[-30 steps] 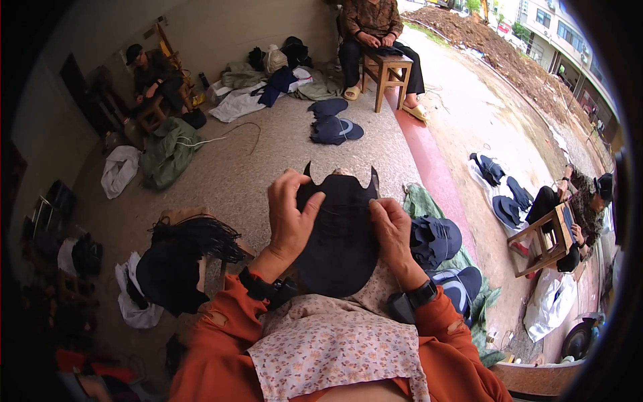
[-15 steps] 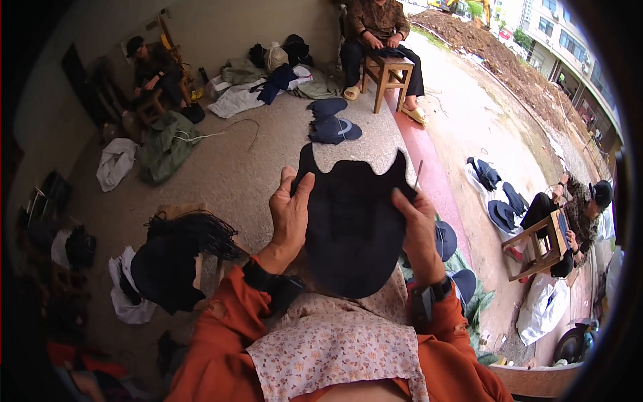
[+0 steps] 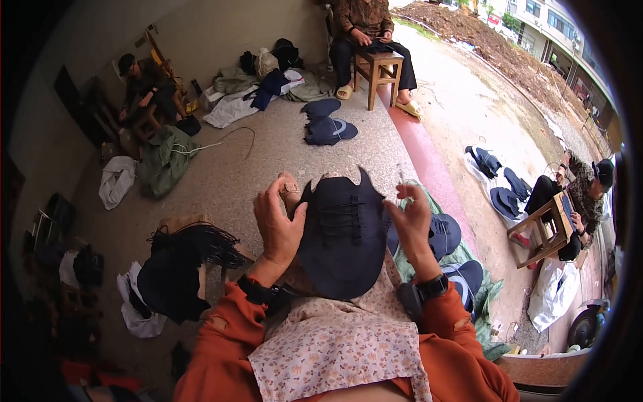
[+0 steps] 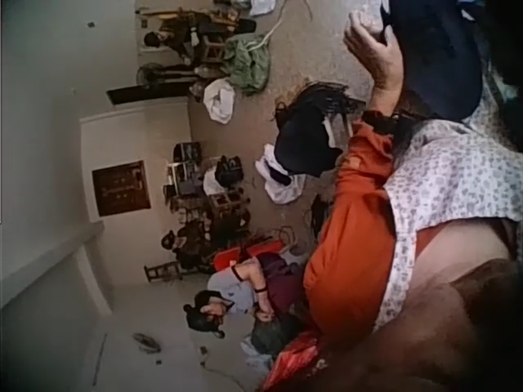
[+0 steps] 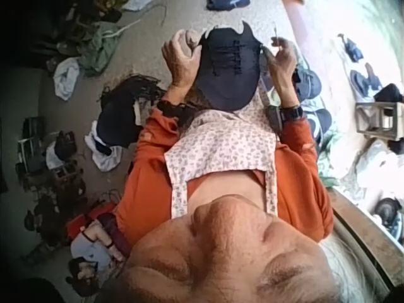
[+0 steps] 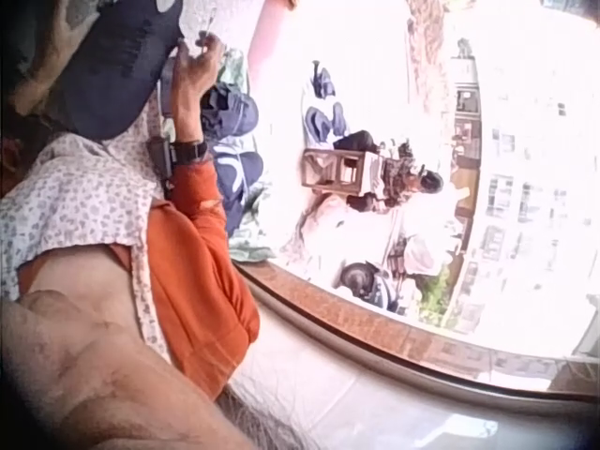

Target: Manually sewing or threading pieces of shoe upper material.

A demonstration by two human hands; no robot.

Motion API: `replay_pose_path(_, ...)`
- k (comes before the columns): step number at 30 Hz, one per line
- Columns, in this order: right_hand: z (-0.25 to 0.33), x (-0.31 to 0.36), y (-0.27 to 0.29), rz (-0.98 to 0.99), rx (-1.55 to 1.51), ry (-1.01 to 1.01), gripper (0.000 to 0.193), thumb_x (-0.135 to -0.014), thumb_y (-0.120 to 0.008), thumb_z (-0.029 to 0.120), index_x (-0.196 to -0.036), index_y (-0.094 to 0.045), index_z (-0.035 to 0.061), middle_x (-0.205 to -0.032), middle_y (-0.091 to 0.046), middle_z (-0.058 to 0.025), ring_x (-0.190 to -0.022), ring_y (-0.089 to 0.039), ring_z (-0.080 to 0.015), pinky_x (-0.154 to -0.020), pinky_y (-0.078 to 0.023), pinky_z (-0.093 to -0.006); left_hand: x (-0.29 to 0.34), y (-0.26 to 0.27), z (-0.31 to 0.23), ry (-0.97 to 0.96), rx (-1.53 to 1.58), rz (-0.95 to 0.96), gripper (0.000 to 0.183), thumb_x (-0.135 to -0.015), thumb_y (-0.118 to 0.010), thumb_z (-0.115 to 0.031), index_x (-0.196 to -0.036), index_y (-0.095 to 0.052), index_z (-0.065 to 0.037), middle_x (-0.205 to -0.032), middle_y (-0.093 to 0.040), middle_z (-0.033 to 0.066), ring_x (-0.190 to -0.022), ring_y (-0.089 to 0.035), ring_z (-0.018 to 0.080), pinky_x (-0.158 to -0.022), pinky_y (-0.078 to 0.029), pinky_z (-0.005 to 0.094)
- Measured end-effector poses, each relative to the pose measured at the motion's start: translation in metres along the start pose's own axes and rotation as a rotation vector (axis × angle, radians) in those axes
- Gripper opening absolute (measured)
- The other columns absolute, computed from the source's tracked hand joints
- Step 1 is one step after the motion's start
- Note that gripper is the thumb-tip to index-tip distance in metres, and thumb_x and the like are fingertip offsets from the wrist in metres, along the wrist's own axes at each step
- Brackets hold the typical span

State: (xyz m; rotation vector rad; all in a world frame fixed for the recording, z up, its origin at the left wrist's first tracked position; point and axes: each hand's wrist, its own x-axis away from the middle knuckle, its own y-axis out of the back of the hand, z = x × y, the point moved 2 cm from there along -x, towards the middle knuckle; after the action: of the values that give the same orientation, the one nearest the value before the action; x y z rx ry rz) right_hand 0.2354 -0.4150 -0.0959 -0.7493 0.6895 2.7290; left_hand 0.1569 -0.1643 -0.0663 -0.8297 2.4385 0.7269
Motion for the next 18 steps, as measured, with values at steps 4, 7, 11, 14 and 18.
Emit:
replay_pose_path(4, 0.041, 0.003, 0.013, 0.301, -0.521, -0.273, 0.014, -0.086, -0.075, 0.008, -0.093, -0.066, 0.0015, -0.080, -0.064, 0.0016, -0.066, -0.054, -0.0045, -0.058, -0.043, -0.0226, -0.021, 0.006, -0.037, -0.616, -0.188, 0.189, 0.030, -0.081, -0.069, -0.001, -0.110, -0.063, -0.008, -0.112, -0.062, 0.0069, -0.109, -0.057, 0.0272, -0.099, -0.037, 0.0423)
replay_pose_path(7, 0.045, 0.018, -0.006, 0.521, -0.650, -0.403, 0.012, -0.089, -0.072, 0.009, -0.096, -0.068, 0.0000, -0.080, -0.066, 0.0008, -0.069, -0.057, -0.0046, -0.060, -0.043, -0.0190, -0.026, -0.011, -0.036, -0.422, 0.059, 0.467, 0.017, -0.083, -0.073, -0.006, -0.098, -0.065, -0.008, -0.095, -0.065, 0.0014, -0.091, -0.062, 0.0212, -0.091, -0.040, 0.0356)
replay_pose_path(11, 0.042, 0.023, -0.026, 0.508, -0.715, -0.553, 0.012, -0.089, -0.071, 0.012, -0.093, -0.067, 0.0011, -0.077, -0.066, 0.0002, -0.063, -0.054, -0.0027, -0.055, -0.038, -0.0181, -0.037, -0.020, -0.019, -0.185, 0.134, 0.660, 0.010, -0.081, -0.077, -0.012, -0.088, -0.069, -0.011, -0.096, -0.066, -0.0003, -0.081, -0.062, 0.0139, -0.091, -0.036, 0.0315)
replay_pose_path(14, 0.045, 0.024, -0.026, 0.509, -0.686, -0.645, 0.013, -0.088, -0.069, 0.016, -0.090, -0.067, 0.0033, -0.074, -0.064, 0.0006, -0.055, -0.049, -0.0024, -0.049, -0.034, -0.0183, -0.036, -0.019, -0.016, -0.220, 0.101, 0.627, 0.009, -0.081, -0.077, -0.013, -0.087, -0.071, -0.011, -0.093, -0.066, -0.0003, -0.079, -0.062, 0.0137, -0.087, -0.038, 0.0281)
replay_pose_path(18, 0.044, 0.019, -0.029, 0.494, -0.742, -0.715, 0.013, -0.090, -0.066, 0.015, -0.091, -0.065, 0.0023, -0.069, -0.061, 0.0005, -0.043, -0.042, -0.0030, -0.038, -0.026, -0.0191, -0.036, -0.022, -0.016, -0.302, 0.084, 0.579, 0.008, -0.079, -0.078, -0.010, -0.085, -0.074, -0.010, -0.091, -0.065, -0.0014, -0.089, -0.050, 0.0162, -0.075, -0.045, 0.0277)
